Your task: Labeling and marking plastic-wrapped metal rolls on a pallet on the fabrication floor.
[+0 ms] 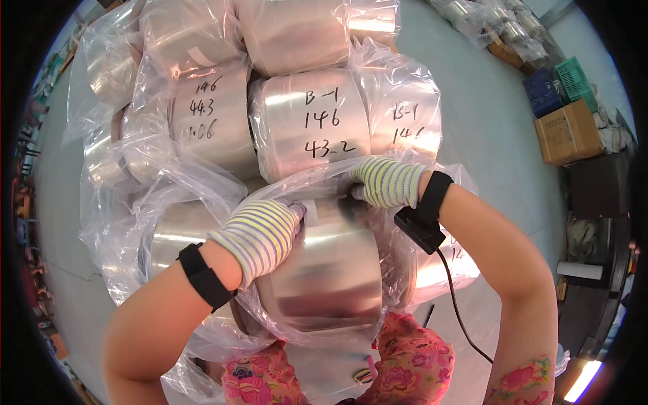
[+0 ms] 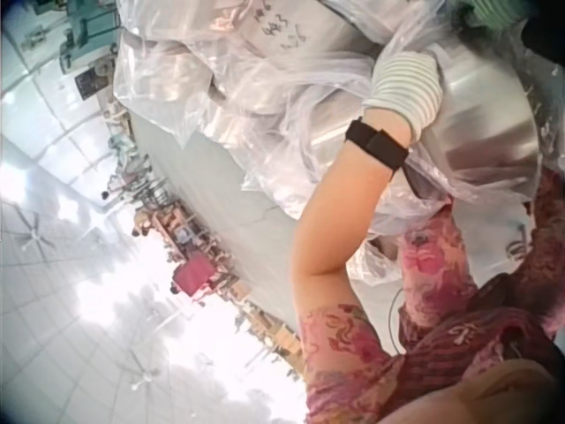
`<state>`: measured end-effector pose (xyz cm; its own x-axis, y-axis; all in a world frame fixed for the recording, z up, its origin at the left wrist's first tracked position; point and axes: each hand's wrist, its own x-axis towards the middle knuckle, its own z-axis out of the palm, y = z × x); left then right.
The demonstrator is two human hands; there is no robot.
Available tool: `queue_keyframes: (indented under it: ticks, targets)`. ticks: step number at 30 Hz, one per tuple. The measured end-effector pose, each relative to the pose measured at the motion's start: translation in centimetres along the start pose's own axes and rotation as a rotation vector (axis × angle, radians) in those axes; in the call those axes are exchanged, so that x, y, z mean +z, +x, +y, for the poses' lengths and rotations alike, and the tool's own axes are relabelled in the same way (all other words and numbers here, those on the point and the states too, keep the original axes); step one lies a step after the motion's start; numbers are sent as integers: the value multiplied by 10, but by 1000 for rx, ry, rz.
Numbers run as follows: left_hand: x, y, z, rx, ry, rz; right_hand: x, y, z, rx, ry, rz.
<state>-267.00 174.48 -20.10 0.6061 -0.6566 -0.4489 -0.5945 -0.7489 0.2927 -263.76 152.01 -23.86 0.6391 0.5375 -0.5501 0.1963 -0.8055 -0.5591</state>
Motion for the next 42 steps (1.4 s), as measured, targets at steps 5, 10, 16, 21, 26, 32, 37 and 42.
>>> queue_keyframes:
  ticks: [5, 10, 16, 21, 26, 32, 37, 42]
  targets:
    - [21, 27, -26, 152, -178, 75, 1, -10, -16, 41, -235, 28]
    - [7, 11, -10, -51, -21, -5, 3, -45, -25, 56, -29, 278]
    - [-10, -41, 27, -338, -94, -146, 71, -106, -53, 27, 707, 443]
    - [44, -38, 40, -472, -429, -52, 128, -86, -46, 453, 709, 513]
    - [75, -34, 13, -835, -1073, 250, 121, -72, -70, 518, 608, 650]
    - [100, -34, 33, -726, -1619, 563, 135, -80, -80, 683, 431, 869]
    - [85, -42, 53, -731, -1761, 470, 137, -93, -90, 694, 417, 950]
    - [150, -44, 7, -474, -1524, 586, 166, -106, -116, 684, 396, 919]
